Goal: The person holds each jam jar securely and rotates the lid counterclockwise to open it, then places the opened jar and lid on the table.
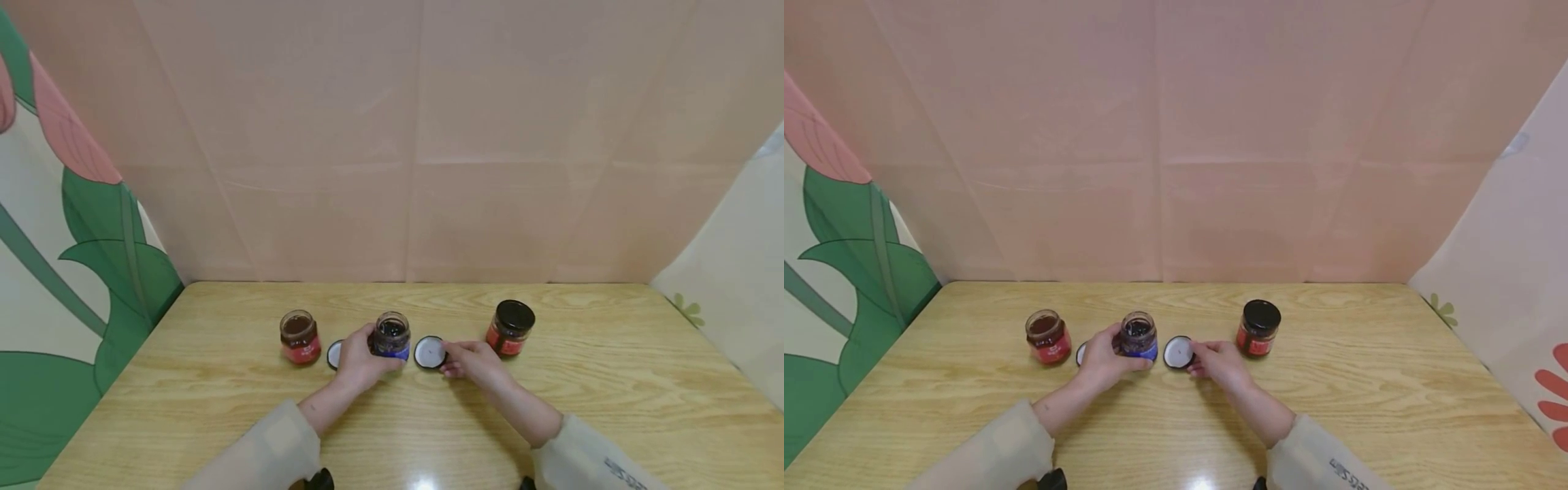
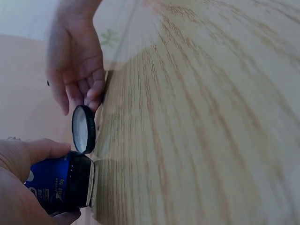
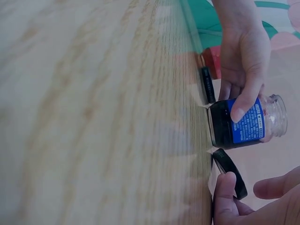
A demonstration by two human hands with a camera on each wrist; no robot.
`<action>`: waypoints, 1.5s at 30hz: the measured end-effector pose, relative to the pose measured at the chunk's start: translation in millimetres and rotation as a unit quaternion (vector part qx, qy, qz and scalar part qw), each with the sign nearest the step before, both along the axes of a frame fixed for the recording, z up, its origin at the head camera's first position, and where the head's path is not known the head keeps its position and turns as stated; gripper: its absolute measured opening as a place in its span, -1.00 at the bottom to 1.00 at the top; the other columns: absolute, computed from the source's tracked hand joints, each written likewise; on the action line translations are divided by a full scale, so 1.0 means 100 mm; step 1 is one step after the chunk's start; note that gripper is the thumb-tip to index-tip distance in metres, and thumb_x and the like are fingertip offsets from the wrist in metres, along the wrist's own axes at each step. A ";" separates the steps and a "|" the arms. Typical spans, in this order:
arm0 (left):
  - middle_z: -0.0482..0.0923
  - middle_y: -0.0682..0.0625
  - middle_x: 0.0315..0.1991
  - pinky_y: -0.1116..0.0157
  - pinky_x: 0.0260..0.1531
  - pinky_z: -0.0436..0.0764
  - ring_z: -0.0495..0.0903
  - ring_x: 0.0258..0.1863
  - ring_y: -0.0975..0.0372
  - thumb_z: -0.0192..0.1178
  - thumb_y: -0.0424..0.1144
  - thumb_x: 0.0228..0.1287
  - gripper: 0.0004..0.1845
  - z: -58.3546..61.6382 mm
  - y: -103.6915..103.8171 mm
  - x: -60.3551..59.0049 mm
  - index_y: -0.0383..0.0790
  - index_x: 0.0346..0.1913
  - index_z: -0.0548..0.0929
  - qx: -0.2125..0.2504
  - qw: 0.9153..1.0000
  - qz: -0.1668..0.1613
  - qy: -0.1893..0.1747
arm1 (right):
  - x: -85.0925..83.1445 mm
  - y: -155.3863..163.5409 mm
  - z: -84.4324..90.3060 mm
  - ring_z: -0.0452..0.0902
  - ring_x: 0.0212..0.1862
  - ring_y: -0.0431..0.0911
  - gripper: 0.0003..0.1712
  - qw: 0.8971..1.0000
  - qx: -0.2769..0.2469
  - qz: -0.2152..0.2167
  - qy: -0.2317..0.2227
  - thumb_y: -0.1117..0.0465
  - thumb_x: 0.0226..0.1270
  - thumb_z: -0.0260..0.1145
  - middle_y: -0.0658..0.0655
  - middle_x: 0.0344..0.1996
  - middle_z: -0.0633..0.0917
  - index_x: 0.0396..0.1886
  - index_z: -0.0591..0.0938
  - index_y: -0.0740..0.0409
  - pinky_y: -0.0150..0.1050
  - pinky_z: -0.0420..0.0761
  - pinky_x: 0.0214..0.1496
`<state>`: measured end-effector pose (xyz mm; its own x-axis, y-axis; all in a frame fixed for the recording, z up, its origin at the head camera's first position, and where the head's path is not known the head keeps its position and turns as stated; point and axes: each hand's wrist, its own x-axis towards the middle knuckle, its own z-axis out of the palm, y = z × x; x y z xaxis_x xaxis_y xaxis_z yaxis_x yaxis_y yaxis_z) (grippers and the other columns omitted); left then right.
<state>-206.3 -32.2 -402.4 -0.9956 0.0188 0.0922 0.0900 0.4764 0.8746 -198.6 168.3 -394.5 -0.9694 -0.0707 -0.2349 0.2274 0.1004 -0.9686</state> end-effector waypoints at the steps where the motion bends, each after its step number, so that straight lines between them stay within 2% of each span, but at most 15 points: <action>1: 0.62 -0.22 0.00 -0.02 0.18 0.44 0.55 0.06 -0.05 0.57 -0.32 -0.30 -0.28 0.00 0.00 0.00 -0.37 0.07 0.55 -0.002 1.000 -0.001 0.001 | 0.00 0.00 0.00 0.56 -0.50 -0.26 -0.57 1.000 -0.001 0.000 0.001 0.33 0.44 0.06 0.08 -0.51 0.62 0.03 0.38 0.74 -0.45 0.62 -0.38; 9: 0.61 -0.23 0.03 -0.04 0.20 0.42 0.54 0.09 -0.07 0.56 -0.29 -0.26 -0.26 -0.02 -0.02 0.00 -0.38 0.11 0.52 -0.011 1.000 -0.009 0.007 | 0.04 0.00 0.01 0.56 -0.48 -0.27 -0.60 0.999 0.031 0.000 0.018 0.35 0.43 0.00 0.10 -0.48 0.63 0.00 0.41 0.73 -0.46 0.62 -0.37; 16: 0.62 -0.23 -0.01 -0.03 0.17 0.45 0.55 0.05 -0.08 0.54 -0.30 -0.24 -0.29 -0.01 -0.02 0.03 -0.39 0.09 0.52 -0.021 1.000 -0.007 0.018 | 0.03 0.00 0.01 0.56 -0.47 -0.26 -0.59 0.999 0.036 -0.008 0.026 0.33 0.44 0.02 0.13 -0.45 0.64 -0.01 0.42 0.73 -0.44 0.62 -0.38; 21: 0.62 -0.24 -0.01 -0.03 0.16 0.45 0.55 0.05 -0.08 0.54 -0.28 -0.22 -0.30 -0.01 -0.02 0.03 -0.39 0.09 0.52 -0.028 0.999 -0.005 0.018 | 0.03 0.00 0.02 0.59 -0.41 -0.24 -0.59 0.998 0.056 -0.018 0.022 0.33 0.42 0.00 0.25 -0.33 0.67 0.01 0.45 0.69 -0.41 0.64 -0.32; 26: 0.59 -0.26 0.03 -0.01 0.18 0.45 0.54 0.08 -0.08 0.55 -0.27 -0.22 -0.26 0.01 -0.03 0.02 -0.39 0.13 0.49 0.005 1.000 -0.006 0.008 | 0.02 0.01 0.03 0.61 -0.37 -0.20 -0.59 0.998 0.059 -0.021 0.022 0.35 0.41 -0.03 0.34 -0.25 0.67 0.03 0.46 0.68 -0.39 0.65 -0.28; 35: 0.52 -0.28 0.14 0.08 0.24 0.43 0.49 0.17 -0.08 0.55 -0.32 -0.19 -0.21 0.12 -0.04 0.07 -0.40 0.20 0.45 0.062 0.998 -0.001 0.028 | 0.04 0.01 0.07 0.63 -0.31 -0.15 -0.61 0.997 0.061 -0.018 0.039 0.33 0.44 -0.01 0.38 -0.23 0.68 0.01 0.49 0.63 -0.32 0.66 -0.22; 45: 0.49 -0.22 0.20 0.11 0.29 0.38 0.44 0.24 -0.05 0.54 -0.27 -0.14 -0.21 0.26 -0.08 0.12 -0.37 0.22 0.44 0.077 0.996 -0.007 0.040 | 0.06 0.01 0.12 0.62 -0.21 -0.13 -0.66 0.995 0.066 -0.044 0.061 0.33 0.46 -0.01 0.39 -0.08 0.63 0.02 0.54 0.50 -0.23 0.65 -0.08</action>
<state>-194.2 -39.7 -376.4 -0.9845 0.0119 0.1750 0.1688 0.3357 0.9267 -192.2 169.5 -382.1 -0.9923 0.0388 -0.1177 0.1233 0.2136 -0.9691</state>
